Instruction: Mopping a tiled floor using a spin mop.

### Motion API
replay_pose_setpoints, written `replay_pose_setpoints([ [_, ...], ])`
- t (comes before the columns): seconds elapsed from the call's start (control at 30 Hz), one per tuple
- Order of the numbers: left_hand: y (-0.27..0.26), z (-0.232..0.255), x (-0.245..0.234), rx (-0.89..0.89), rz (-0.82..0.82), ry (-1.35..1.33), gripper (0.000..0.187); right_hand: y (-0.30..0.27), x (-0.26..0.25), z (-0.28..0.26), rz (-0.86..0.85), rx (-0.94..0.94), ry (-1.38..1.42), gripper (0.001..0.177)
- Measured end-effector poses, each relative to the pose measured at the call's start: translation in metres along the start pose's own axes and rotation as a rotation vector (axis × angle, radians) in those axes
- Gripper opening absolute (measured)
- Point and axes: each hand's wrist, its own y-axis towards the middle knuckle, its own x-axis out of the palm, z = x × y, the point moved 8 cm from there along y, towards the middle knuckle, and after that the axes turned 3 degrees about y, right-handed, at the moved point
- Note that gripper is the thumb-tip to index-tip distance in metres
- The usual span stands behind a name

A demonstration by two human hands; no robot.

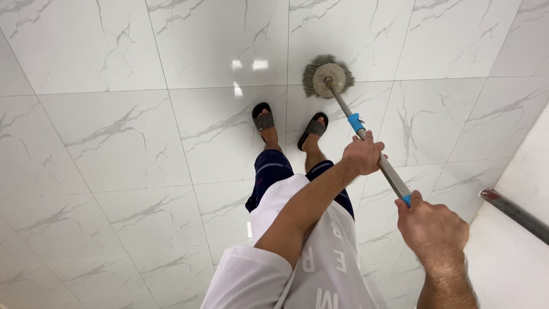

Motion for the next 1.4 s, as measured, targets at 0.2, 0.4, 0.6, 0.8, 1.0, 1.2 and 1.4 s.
replay_pose_setpoints([
  [0.2, -0.049, -0.064, -0.01, -0.13, 0.051, 0.163, 0.047, 0.0, -0.017, -0.041, 0.133, -0.233, 0.267, 0.046],
  [0.4, -0.11, -0.27, -0.033, -0.542, 0.358, 0.235, 0.055, 0.083, 0.02, -0.173, -0.198, -0.389, 0.639, 0.034],
  [0.6, -0.129, -0.318, -0.013, -0.871, 0.38, 0.28, 0.077, 0.125, 0.106, -0.222, -0.194, -0.477, 0.728, 0.035],
  [0.8, 0.07, -0.205, 0.153, -0.388, 0.524, 0.398, 0.027, 0.131, 0.156, 0.036, -0.19, -0.327, 0.756, 0.026],
  [1.0, 0.218, 0.198, 0.248, -0.084, 0.057, 0.023, 0.053, 0.037, 0.172, 0.328, 0.008, -0.025, 0.148, 0.045],
  [1.2, 0.239, 0.286, 0.261, 0.007, -0.066, 0.133, 0.042, 0.033, 0.221, 0.375, -0.035, 0.077, 0.15, 0.047],
  [1.4, 0.153, 0.161, 0.243, -0.236, -0.043, 0.173, 0.041, 0.047, 0.242, 0.3, 0.024, -0.276, 0.372, 0.047],
])
